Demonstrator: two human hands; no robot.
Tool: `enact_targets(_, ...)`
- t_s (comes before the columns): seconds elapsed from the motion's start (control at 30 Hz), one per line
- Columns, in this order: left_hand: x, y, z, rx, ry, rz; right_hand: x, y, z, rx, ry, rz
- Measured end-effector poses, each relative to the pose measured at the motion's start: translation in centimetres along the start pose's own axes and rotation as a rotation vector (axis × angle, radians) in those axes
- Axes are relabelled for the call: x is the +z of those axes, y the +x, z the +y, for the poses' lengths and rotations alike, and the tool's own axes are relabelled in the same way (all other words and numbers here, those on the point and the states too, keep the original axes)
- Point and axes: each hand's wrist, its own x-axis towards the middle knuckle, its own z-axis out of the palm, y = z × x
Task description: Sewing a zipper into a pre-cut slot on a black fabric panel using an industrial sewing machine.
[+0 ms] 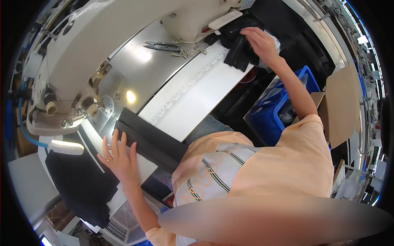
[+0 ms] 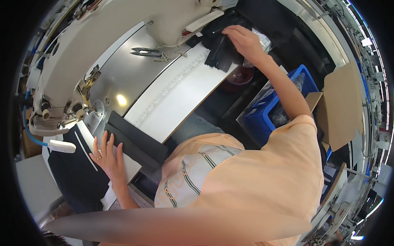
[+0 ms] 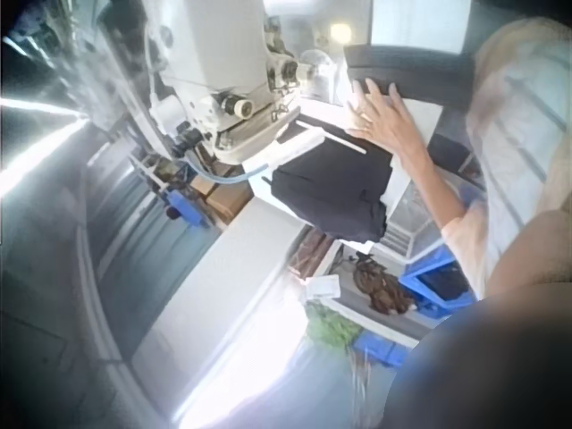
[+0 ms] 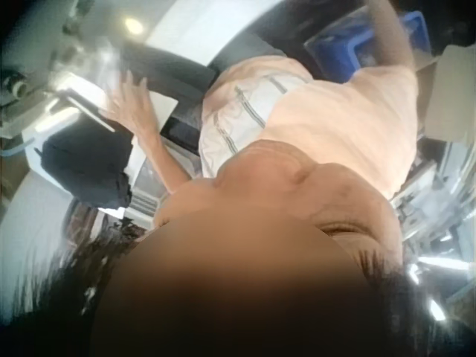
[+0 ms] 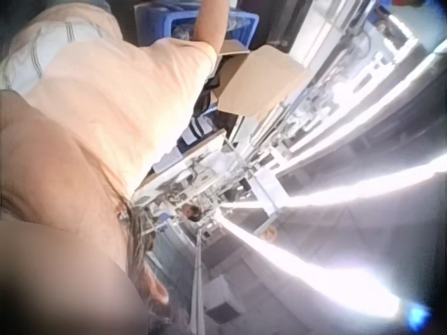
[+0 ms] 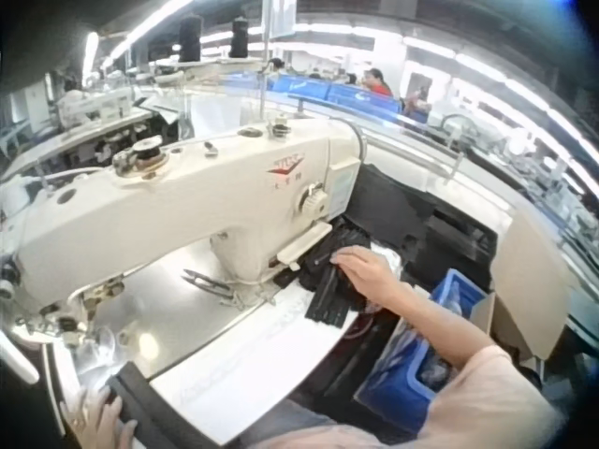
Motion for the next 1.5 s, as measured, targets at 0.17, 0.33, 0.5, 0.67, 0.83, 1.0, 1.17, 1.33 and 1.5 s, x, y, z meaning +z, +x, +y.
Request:
enact_targets(0.17, 0.3, -0.2, -0.2, 0.090, 0.031, 0.116, -2.3, 3.2, -10.0, -0.038, 0.327, 0.025)
enact_targets(0.33, 0.5, 0.7, -0.8, 0.095, -0.063, 0.065, 4.7, 6.2, -22.8, -0.343, 0.931, -0.141)
enact_targets(0.5, 1.2, 2.7, -2.8, 0.247, -0.075, 0.141, 11.1, 7.6, -26.4, -0.448, 0.907, -0.164)
enact_targets(0.67, 1.7, 3.1, -3.5, 0.209, -0.223, 0.180, 11.9, 7.6, -25.9, -0.480, 0.889, -0.355)
enact_targets(0.83, 1.5, 3.1, -2.9, 0.190, -0.162, 0.198, 11.8, 8.0, -25.7, -0.494, 0.909, -0.477)
enact_targets(1.0, 1.6, 3.4, -2.7, 0.214, -0.059, 0.252, 12.3, 8.8, -24.9, -0.526, 0.893, -0.467)
enact_targets(1.17, 1.6, 3.8, -2.9, 0.268, -0.082, 0.207, 12.8, 9.2, -23.4, -0.413, 0.635, -0.240)
enact_targets(1.33, 1.8, 3.8, -2.3, 0.324, -0.003, 0.279, 13.1, 9.0, -23.3, -0.417, 0.572, -0.276)
enact_targets(1.5, 1.9, 3.6, -2.1, 0.264, -0.063, 0.259, 13.1, 9.0, -23.5, -0.427, 0.569, -0.288)
